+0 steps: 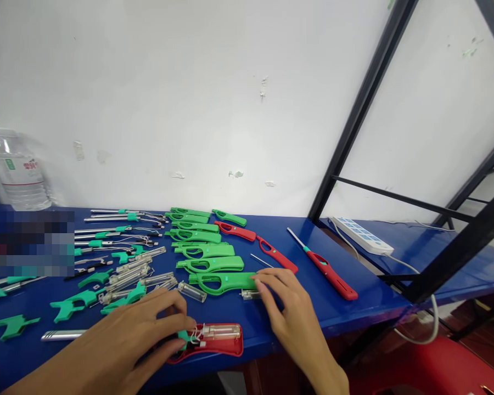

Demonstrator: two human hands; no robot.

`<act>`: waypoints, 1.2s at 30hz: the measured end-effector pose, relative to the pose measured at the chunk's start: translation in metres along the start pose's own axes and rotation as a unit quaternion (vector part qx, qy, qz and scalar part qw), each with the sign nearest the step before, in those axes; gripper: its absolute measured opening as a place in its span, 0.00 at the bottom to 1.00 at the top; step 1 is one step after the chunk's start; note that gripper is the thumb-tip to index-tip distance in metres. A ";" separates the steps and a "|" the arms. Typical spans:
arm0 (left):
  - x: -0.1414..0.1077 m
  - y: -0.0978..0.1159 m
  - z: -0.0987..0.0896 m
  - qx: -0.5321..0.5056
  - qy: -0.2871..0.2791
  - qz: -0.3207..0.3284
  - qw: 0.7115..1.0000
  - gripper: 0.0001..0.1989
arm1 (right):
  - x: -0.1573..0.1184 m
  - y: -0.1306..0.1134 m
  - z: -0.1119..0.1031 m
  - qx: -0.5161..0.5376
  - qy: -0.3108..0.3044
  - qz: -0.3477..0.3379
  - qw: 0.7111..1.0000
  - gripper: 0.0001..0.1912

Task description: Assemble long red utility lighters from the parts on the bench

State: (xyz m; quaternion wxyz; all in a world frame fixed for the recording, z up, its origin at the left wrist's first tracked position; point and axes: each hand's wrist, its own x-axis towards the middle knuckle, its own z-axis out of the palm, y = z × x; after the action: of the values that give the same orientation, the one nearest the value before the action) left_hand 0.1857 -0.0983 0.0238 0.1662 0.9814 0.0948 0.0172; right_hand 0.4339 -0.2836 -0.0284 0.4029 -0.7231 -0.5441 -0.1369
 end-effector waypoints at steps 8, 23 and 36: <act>-0.017 -0.035 -0.016 0.043 0.190 0.048 0.980 0.17 | 0.012 0.058 -0.013 -0.062 0.014 0.059 0.996 0.21; -0.021 -0.040 -0.026 0.034 0.216 0.005 0.976 0.17 | 0.044 0.091 -0.019 -0.185 -0.068 0.140 0.970 0.16; -0.023 -0.042 -0.025 0.037 0.145 -0.001 0.989 0.23 | 0.049 0.086 -0.015 -0.220 -0.018 0.142 0.965 0.20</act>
State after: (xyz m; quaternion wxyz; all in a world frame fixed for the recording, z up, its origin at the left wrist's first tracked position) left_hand 0.1541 -0.0556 0.0335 0.1140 0.9739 0.1193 0.1556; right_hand 0.5328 -0.2692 -0.0248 0.2389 -0.8663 -0.3994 -0.1814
